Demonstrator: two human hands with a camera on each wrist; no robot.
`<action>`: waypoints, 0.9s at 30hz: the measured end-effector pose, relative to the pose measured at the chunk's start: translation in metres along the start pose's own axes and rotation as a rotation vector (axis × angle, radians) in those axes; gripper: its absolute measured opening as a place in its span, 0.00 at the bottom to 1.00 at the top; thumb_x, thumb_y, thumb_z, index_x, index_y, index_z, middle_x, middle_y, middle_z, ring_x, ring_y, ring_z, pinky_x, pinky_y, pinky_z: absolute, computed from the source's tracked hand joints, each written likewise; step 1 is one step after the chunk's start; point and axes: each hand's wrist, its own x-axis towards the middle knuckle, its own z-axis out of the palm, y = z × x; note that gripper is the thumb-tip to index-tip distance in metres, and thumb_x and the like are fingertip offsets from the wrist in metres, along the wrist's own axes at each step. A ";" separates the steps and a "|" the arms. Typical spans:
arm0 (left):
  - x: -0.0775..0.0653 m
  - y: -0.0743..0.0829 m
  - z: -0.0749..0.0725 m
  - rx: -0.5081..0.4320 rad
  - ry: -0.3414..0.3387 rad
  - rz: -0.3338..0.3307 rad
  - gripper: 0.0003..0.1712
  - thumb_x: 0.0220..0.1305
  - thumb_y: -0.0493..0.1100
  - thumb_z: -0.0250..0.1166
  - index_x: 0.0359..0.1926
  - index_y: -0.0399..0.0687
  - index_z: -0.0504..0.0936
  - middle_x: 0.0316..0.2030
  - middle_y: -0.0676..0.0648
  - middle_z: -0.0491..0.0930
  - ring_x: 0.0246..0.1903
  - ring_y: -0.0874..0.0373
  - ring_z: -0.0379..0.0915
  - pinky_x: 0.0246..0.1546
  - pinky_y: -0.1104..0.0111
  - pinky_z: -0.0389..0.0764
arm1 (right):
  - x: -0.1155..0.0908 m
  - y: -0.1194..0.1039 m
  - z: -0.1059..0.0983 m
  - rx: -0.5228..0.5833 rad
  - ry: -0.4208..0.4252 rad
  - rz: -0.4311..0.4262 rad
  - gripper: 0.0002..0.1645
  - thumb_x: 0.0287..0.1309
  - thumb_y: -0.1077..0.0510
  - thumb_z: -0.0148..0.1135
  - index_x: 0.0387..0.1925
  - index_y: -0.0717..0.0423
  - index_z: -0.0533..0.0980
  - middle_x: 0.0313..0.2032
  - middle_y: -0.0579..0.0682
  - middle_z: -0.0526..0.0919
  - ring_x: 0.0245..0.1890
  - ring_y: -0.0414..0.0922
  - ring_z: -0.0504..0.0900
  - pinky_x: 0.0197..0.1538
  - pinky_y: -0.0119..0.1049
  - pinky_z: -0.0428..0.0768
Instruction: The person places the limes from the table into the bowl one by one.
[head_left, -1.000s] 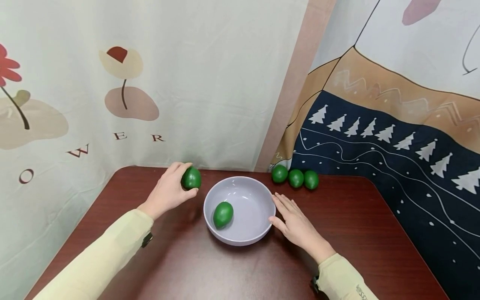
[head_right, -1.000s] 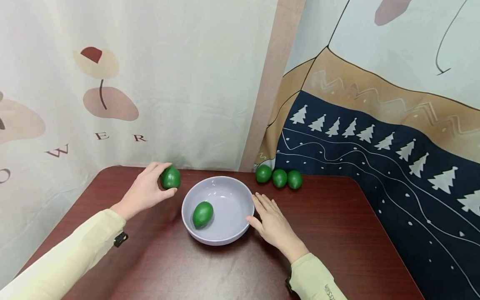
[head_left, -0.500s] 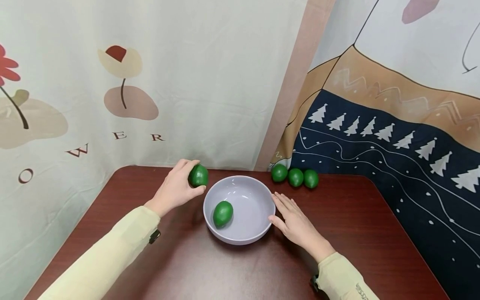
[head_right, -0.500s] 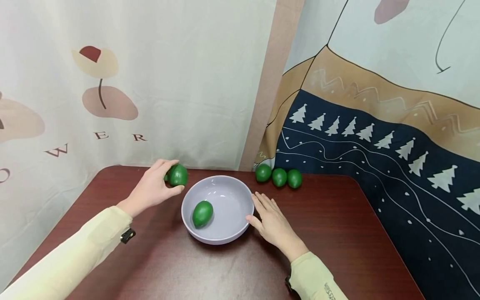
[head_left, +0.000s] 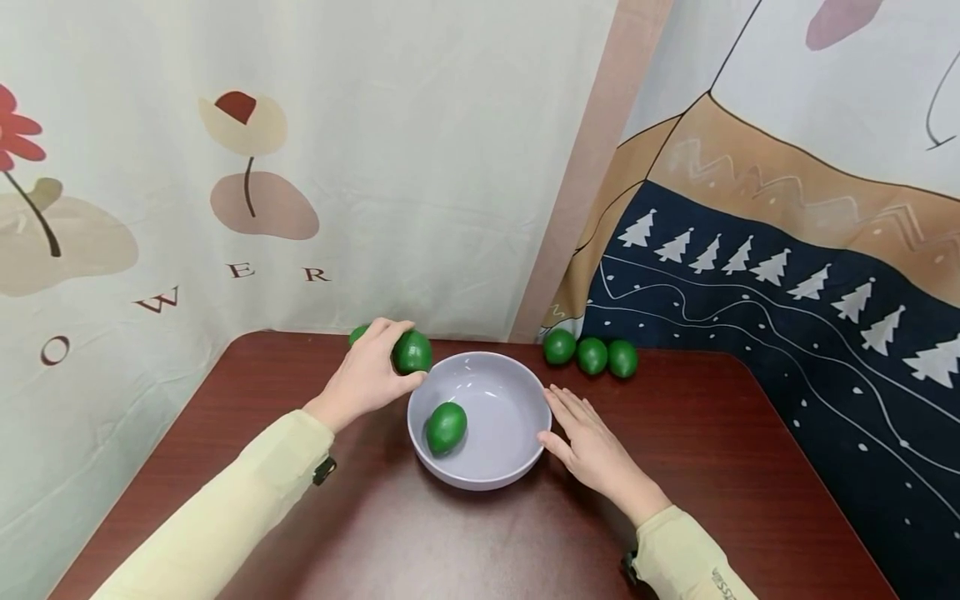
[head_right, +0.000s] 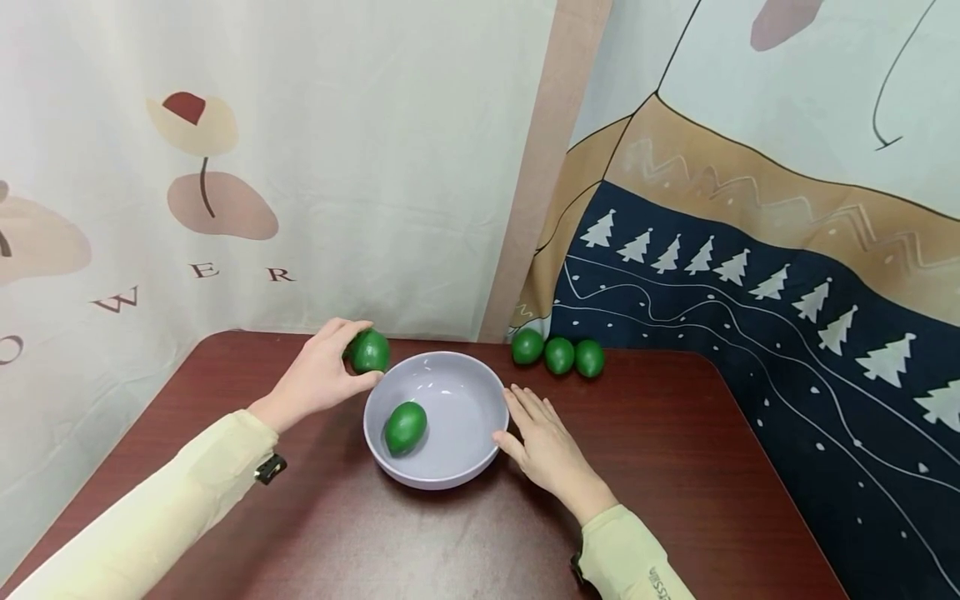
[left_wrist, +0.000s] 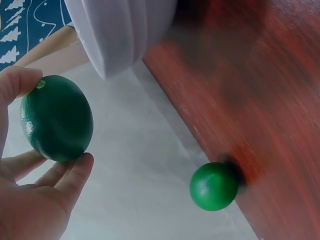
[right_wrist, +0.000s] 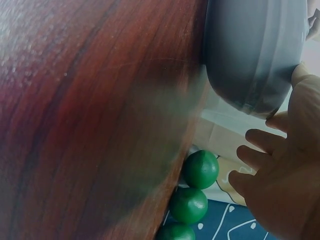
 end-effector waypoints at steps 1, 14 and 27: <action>0.000 0.001 0.000 -0.001 -0.002 0.002 0.42 0.54 0.48 0.75 0.69 0.38 0.73 0.58 0.38 0.72 0.49 0.43 0.77 0.49 0.50 0.83 | 0.000 0.000 0.000 -0.001 0.000 0.001 0.41 0.71 0.49 0.64 0.76 0.64 0.63 0.76 0.64 0.64 0.77 0.64 0.59 0.77 0.62 0.57; 0.002 0.017 0.008 -0.009 -0.032 -0.014 0.38 0.55 0.50 0.76 0.64 0.39 0.76 0.54 0.38 0.73 0.45 0.45 0.79 0.49 0.50 0.83 | 0.000 0.000 0.001 -0.005 0.009 -0.005 0.41 0.71 0.49 0.63 0.76 0.64 0.63 0.75 0.64 0.64 0.77 0.64 0.60 0.76 0.63 0.57; 0.007 0.031 0.019 0.015 -0.092 -0.017 0.35 0.53 0.52 0.75 0.59 0.41 0.79 0.47 0.43 0.74 0.41 0.48 0.77 0.45 0.56 0.82 | -0.001 0.001 0.001 -0.002 0.020 -0.014 0.41 0.71 0.49 0.64 0.76 0.64 0.63 0.75 0.65 0.64 0.76 0.65 0.60 0.75 0.64 0.58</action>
